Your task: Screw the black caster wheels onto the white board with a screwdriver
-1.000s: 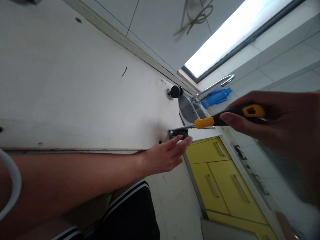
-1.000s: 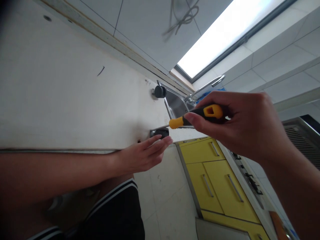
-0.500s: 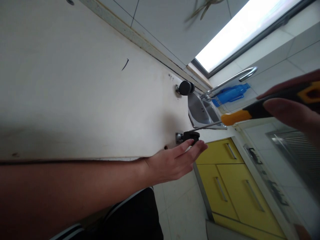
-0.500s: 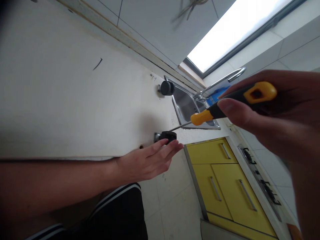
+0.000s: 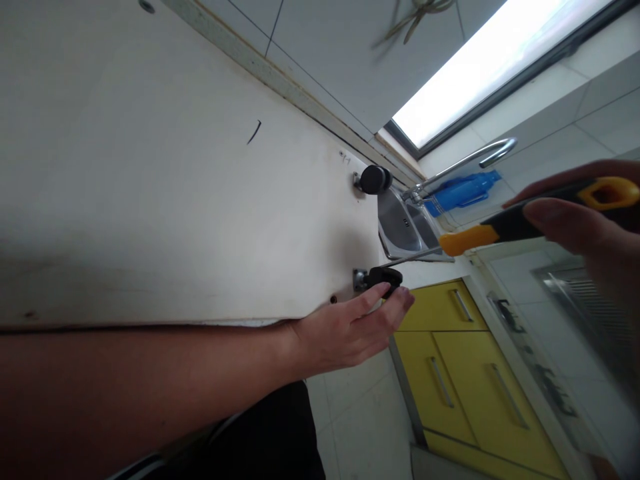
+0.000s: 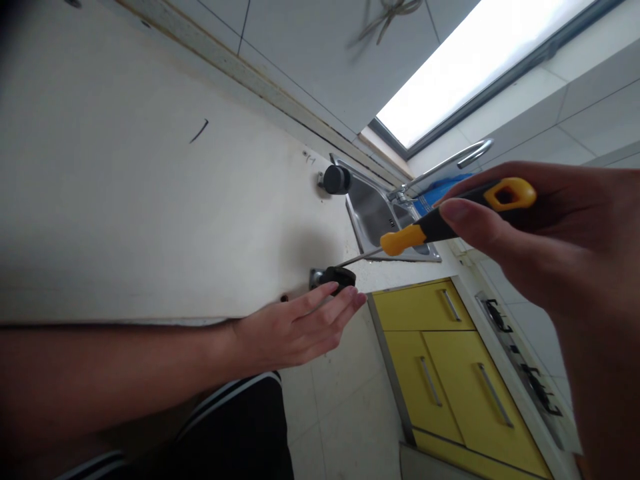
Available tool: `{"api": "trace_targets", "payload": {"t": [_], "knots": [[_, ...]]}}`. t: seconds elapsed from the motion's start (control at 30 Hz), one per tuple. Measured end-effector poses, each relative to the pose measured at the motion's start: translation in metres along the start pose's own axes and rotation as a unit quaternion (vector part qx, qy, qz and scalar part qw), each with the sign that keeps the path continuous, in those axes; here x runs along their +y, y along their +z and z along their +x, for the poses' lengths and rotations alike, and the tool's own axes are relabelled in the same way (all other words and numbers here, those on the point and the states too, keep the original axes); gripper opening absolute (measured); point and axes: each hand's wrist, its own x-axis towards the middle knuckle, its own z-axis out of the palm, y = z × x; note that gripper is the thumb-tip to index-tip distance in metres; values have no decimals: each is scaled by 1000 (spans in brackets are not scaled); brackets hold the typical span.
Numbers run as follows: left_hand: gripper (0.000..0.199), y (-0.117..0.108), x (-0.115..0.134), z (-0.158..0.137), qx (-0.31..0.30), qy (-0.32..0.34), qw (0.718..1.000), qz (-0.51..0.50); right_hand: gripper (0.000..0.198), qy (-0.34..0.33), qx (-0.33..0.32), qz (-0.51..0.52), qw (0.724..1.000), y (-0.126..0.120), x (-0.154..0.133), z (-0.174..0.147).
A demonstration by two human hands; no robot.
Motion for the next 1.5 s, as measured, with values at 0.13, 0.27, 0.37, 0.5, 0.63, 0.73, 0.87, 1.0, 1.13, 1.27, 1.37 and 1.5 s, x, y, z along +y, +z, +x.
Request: {"api": "trace_targets", "payload": {"t": [0.13, 0.27, 0.37, 0.5, 0.63, 0.73, 0.87, 1.0, 1.13, 1.27, 1.37, 1.5], "knots": [[37, -1, -1, 1, -1, 1, 1000, -1, 43, 86, -8, 17, 996, 5, -14, -3], [36, 0, -1, 2, 5, 0, 1000, 0, 44, 83, -24, 4, 996, 8, -19, -5], [36, 1, 0, 2, 8, 0, 1000, 0, 44, 84, -14, -6, 996, 5, -15, -5], [38, 1, 0, 0, 7, 2, 1000, 4, 43, 89, 2, 4, 996, 3, -14, -6], [38, 1, 0, 1, 11, -3, 1000, 8, 38, 77, -17, -22, 997, 6, -17, -4], [38, 2, 1, 1, 15, -4, 1000, 9, 39, 77, -13, -9, 997, 7, -14, -2], [37, 2, 1, 0, 18, -4, 1000, 6, 41, 84, 20, -1, 996, 6, -11, -4], [39, 1, 0, 1, 8, 3, 1000, 9, 39, 92, -4, -5, 996, 5, -13, -5], [40, 3, 2, 1, 15, -3, 1000, 10, 41, 90, 7, -1, 996, 5, -11, -3], [41, 3, 2, 1, 5, 0, 1000, 8, 41, 82, 10, -1, 997, 5, -10, -2], [42, 2, 2, 1, 1, 6, 1000, 9, 41, 81, 1, -6, 997, 4, -12, -3], [43, 2, 2, 1, -9, 6, 1000, 13, 41, 94, -38, -12, 995, 1, -11, -2]]}}
